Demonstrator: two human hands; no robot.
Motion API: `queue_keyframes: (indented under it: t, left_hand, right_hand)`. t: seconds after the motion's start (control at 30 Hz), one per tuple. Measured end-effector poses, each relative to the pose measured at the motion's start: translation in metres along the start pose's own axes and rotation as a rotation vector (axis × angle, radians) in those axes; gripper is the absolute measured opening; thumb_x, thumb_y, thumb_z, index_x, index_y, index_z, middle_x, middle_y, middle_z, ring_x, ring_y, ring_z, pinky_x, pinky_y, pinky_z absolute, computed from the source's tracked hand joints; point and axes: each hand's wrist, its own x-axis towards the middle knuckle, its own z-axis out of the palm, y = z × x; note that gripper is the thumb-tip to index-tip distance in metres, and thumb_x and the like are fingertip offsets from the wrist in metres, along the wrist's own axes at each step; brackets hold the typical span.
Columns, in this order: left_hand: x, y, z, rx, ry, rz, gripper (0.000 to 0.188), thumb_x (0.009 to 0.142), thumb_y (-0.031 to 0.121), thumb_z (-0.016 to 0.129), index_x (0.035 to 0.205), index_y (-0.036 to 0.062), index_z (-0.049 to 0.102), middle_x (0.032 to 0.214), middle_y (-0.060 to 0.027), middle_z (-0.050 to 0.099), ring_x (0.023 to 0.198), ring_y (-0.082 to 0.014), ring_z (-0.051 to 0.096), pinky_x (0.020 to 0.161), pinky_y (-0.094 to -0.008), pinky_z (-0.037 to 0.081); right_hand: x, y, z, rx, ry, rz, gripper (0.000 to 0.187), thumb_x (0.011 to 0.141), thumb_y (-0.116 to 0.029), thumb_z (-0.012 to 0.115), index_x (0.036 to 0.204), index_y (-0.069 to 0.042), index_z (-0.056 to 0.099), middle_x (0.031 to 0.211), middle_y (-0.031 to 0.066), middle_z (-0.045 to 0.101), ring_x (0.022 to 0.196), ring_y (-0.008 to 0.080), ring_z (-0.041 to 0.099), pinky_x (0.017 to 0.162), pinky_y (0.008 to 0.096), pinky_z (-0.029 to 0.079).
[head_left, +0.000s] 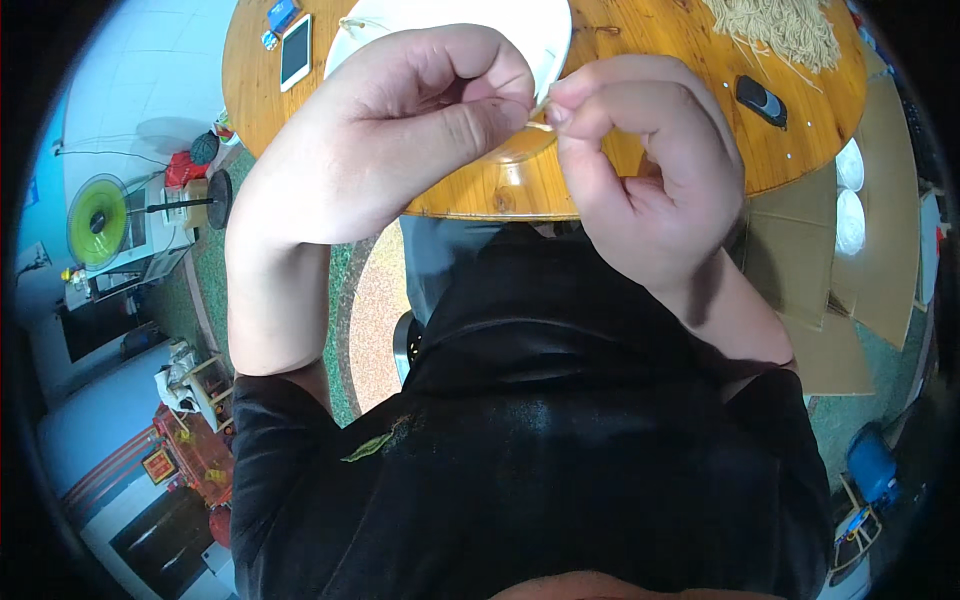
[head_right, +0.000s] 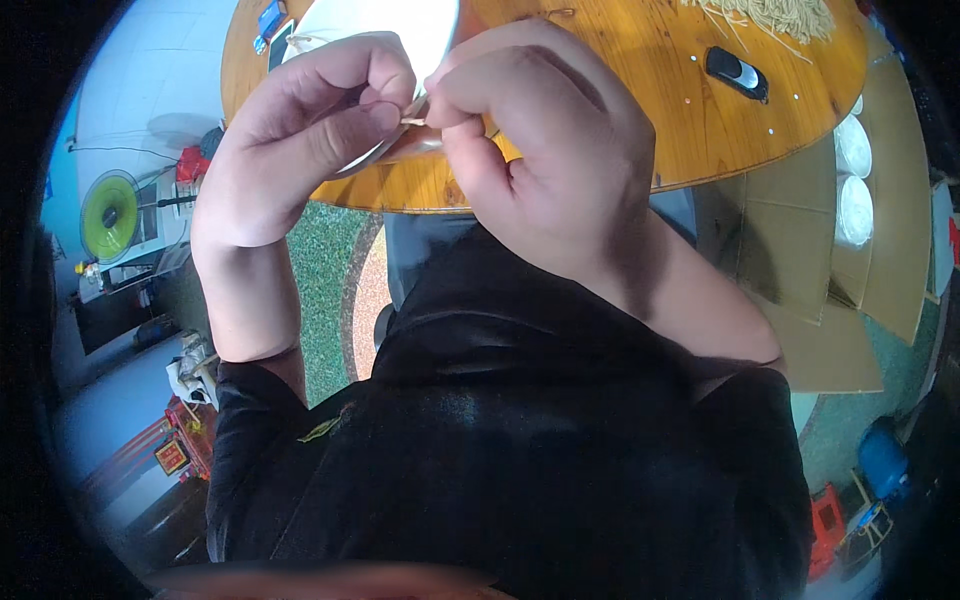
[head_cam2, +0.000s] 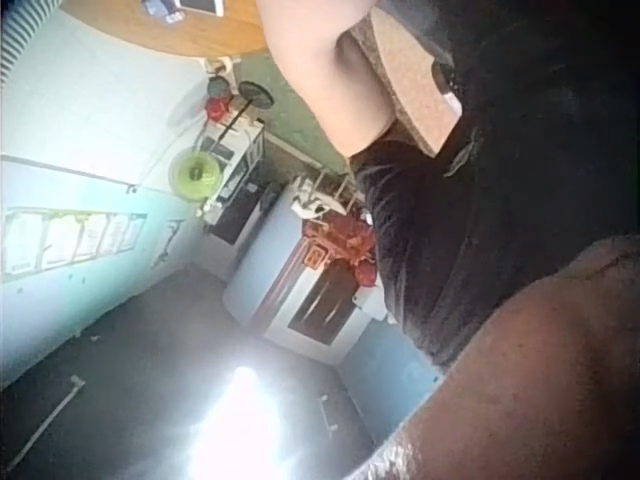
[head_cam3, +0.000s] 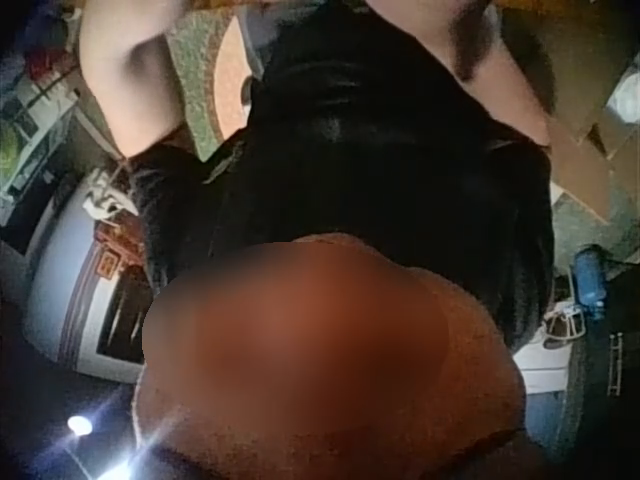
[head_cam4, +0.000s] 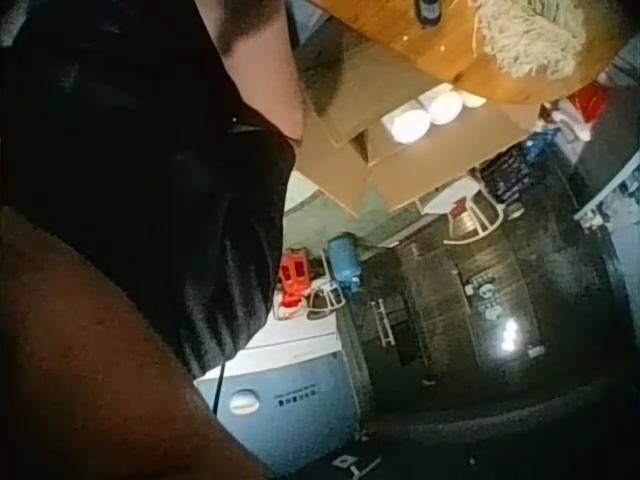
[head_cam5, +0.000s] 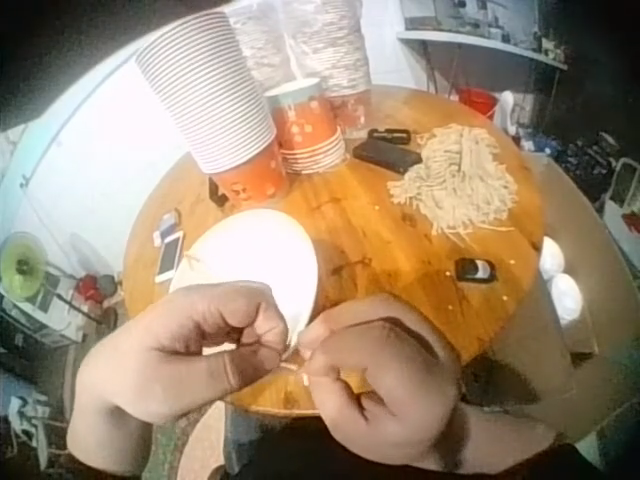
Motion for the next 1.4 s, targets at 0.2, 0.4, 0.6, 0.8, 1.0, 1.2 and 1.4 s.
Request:
queue_keyframes:
  t: [0.2,0.4,0.6,0.8,1.0,1.2,1.4]
  left_hand:
    - [0.002,0.003,0.002,-0.074,0.067,-0.103,0.015,0.11,0.009,0.066,0.119,-0.0016,0.066,0.109,-0.0014,0.067,0.105,-0.0083,0.066,0.095,-0.0239,0.054]
    - [0.004,-0.001,0.007,-0.031,0.109,-0.069,0.011,0.109,0.007,0.067,0.116,-0.0013,0.068,0.109,-0.0017,0.07,0.102,-0.0075,0.066,0.092,-0.0224,0.053]
    - [0.006,-0.004,0.007,-0.008,0.265,-0.103,0.012,0.111,0.011,0.066,0.112,0.0,0.069,0.098,0.0002,0.07,0.09,-0.0058,0.065,0.082,-0.0222,0.053]
    - [0.008,-0.001,0.019,0.367,0.396,-0.134,0.013,0.111,0.012,0.066,0.11,-0.0005,0.069,0.091,0.0013,0.067,0.086,-0.0034,0.06,0.076,-0.0213,0.049]
    - [0.009,0.004,0.02,0.622,0.38,-0.023,0.008,0.107,0.007,0.07,0.11,-0.0001,0.069,0.093,-0.0006,0.067,0.085,-0.0069,0.059,0.075,-0.0257,0.049]
    - [0.003,-0.005,0.022,0.513,0.468,0.414,0.021,0.103,-0.006,0.065,0.124,-0.005,0.062,0.115,-0.0098,0.068,0.098,-0.0165,0.067,0.091,-0.0276,0.052]
    - [0.026,-0.024,-0.002,0.627,0.408,0.803,0.024,0.094,-0.005,0.068,0.117,0.0005,0.068,0.107,-0.0099,0.071,0.095,-0.0229,0.07,0.089,-0.0329,0.055]
  right_hand:
    - [-0.009,0.002,0.003,0.133,0.026,0.086,0.023,0.088,0.009,0.082,0.109,0.002,0.076,0.108,0.012,0.075,0.103,0.0215,0.074,0.091,0.0287,0.059]
    - [-0.008,0.012,0.001,0.077,-0.007,-0.03,0.017,0.092,0.006,0.081,0.108,0.005,0.074,0.121,0.0176,0.072,0.101,0.02,0.073,0.09,0.028,0.058]
    - [-0.023,0.018,0.011,0.497,0.165,0.243,0.009,0.104,-0.004,0.072,0.111,0.0,0.069,0.116,0.0116,0.075,0.084,0.0094,0.068,0.083,0.0243,0.056]
    - [-0.027,0.021,0.01,0.756,0.024,0.142,0.012,0.112,-0.009,0.061,0.117,0.001,0.062,0.125,0.0173,0.074,0.081,0.0062,0.065,0.083,0.0225,0.057]
    - [-0.017,0.016,0.001,0.775,0.052,0.37,0.015,0.112,-0.009,0.062,0.12,0.004,0.064,0.109,0.0159,0.079,0.08,0.0069,0.068,0.075,0.0212,0.058]
    - [0.013,-0.011,-0.013,0.673,0.021,0.744,0.024,0.11,-0.011,0.066,0.127,0.005,0.07,0.106,0.0161,0.08,0.084,0.0121,0.074,0.075,0.0249,0.061]
    - [0.031,-0.012,-0.032,0.459,-0.216,0.83,0.025,0.109,-0.013,0.067,0.127,0.005,0.07,0.103,0.0123,0.08,0.086,0.0136,0.076,0.079,0.0259,0.062]
